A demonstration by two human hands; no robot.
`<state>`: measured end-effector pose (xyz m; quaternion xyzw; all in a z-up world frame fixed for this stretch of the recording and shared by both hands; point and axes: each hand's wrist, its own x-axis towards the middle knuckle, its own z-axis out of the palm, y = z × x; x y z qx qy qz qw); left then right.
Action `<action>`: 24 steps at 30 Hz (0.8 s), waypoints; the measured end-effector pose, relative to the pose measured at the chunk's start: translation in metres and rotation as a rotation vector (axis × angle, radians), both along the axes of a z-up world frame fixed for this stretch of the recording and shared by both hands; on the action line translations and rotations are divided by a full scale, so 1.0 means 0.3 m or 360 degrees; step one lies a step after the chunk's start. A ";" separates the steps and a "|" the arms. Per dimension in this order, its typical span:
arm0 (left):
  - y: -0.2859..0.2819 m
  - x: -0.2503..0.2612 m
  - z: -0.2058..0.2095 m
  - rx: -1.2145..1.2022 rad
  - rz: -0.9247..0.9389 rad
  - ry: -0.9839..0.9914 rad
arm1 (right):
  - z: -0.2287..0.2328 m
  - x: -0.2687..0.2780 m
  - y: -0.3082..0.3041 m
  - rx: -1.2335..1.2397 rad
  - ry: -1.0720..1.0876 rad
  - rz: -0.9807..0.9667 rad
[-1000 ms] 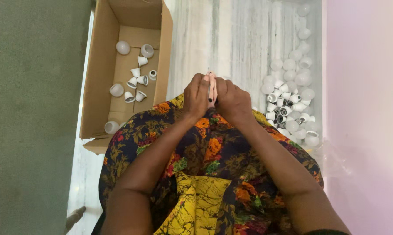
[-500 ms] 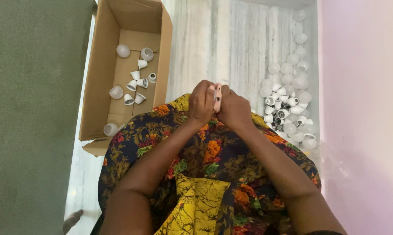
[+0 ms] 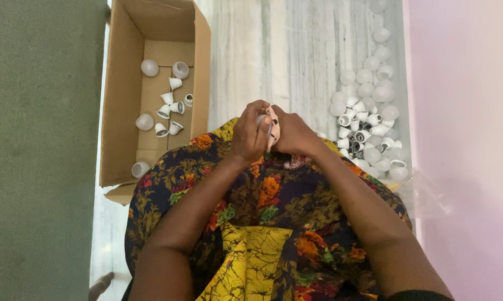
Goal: The person is assembling light bulbs by attaching white plastic bases to the bulbs. They pick up a bulb, attach the base, and place it in a cardboard box. This process is repeated multiple times.
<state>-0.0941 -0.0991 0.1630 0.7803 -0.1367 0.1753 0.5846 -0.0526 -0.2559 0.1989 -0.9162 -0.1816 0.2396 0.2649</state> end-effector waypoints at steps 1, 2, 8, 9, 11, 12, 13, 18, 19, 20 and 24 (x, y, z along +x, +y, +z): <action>0.018 0.002 0.014 0.0082 -0.0014 -0.0175 | -0.023 0.009 -0.017 0.0187 0.0100 -0.0029; 0.036 0.004 0.025 0.0164 -0.0030 -0.0349 | -0.053 0.019 -0.027 0.0338 0.0345 -0.0034; 0.078 0.038 0.020 0.0092 -0.0030 -0.0400 | -0.161 -0.005 0.016 0.1279 0.0880 -0.0188; 0.070 0.055 0.008 -0.0082 0.0102 -0.0240 | -0.146 -0.017 0.046 0.1308 0.0763 -0.0302; 0.043 0.098 -0.018 -0.0439 0.0363 0.0081 | -0.088 -0.015 0.087 0.1024 0.0590 -0.0582; 0.022 0.105 -0.033 -0.0439 0.0318 0.0195 | -0.047 -0.003 0.076 0.0709 0.0527 -0.0741; 0.000 0.110 -0.047 -0.0439 0.0270 0.0307 | -0.018 0.009 0.074 0.0395 0.0454 -0.0894; -0.047 0.083 -0.076 -0.0518 0.0330 0.0559 | -0.041 -0.051 0.069 -0.0241 -0.0705 -0.0160; -0.025 0.082 -0.071 -0.0645 0.0264 0.0547 | -0.056 -0.063 0.066 -0.0281 -0.0608 -0.0156; -0.006 0.072 -0.058 -0.0773 0.0199 0.0534 | -0.066 -0.067 0.053 -0.0100 -0.0432 -0.0187; 0.059 0.048 0.027 -0.0184 -0.0073 -0.0346 | -0.135 -0.033 0.022 0.0963 0.0543 -0.0213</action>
